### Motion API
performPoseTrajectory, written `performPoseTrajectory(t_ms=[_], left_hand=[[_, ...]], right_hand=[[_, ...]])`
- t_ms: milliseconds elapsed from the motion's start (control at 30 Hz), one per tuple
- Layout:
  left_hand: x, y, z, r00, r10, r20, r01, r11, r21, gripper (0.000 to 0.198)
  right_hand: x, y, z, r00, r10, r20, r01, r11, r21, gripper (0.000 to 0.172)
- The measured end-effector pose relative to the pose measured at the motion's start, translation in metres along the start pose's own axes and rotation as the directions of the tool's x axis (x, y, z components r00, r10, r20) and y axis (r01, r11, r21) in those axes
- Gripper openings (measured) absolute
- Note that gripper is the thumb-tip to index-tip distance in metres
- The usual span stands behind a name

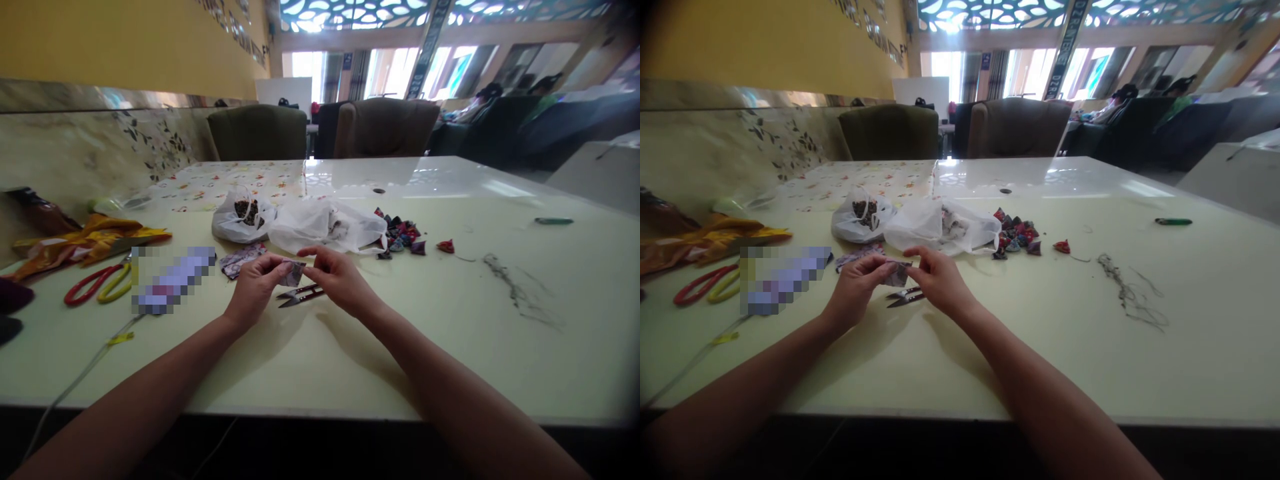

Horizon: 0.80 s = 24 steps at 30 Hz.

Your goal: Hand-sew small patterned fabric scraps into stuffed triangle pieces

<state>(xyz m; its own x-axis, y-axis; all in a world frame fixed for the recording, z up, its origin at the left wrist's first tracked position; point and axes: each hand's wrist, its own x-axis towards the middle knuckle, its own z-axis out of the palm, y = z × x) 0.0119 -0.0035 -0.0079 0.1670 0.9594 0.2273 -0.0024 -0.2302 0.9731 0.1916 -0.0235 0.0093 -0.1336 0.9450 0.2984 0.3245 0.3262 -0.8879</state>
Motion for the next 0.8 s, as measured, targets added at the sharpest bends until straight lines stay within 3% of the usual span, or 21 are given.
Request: performPoseTrajectory(t_ms=[133,533,800], left_hand=[[0.0003,0.0002,0.0001,1.000,0.027,0.002,-0.027,0.999,0.041,0.021],[0.0005,-0.0027,0.0007,1.000,0.015,-0.008,-0.014,0.999,0.046,0.022],[0.0011,-0.0003,0.0027,0.998,-0.057,-0.004,0.057,0.996,-0.070,0.022]], right_hand=[[0.0011,-0.0002,-0.0006,0.994,0.070,0.083,-0.078,0.993,0.091,0.015],[0.0014,-0.0002,0.0013,1.000,0.003,0.026,-0.002,1.000,-0.017,0.011],[0.0015,-0.0003,0.0009,0.999,0.035,0.032,-0.036,0.999,0.030,0.012]])
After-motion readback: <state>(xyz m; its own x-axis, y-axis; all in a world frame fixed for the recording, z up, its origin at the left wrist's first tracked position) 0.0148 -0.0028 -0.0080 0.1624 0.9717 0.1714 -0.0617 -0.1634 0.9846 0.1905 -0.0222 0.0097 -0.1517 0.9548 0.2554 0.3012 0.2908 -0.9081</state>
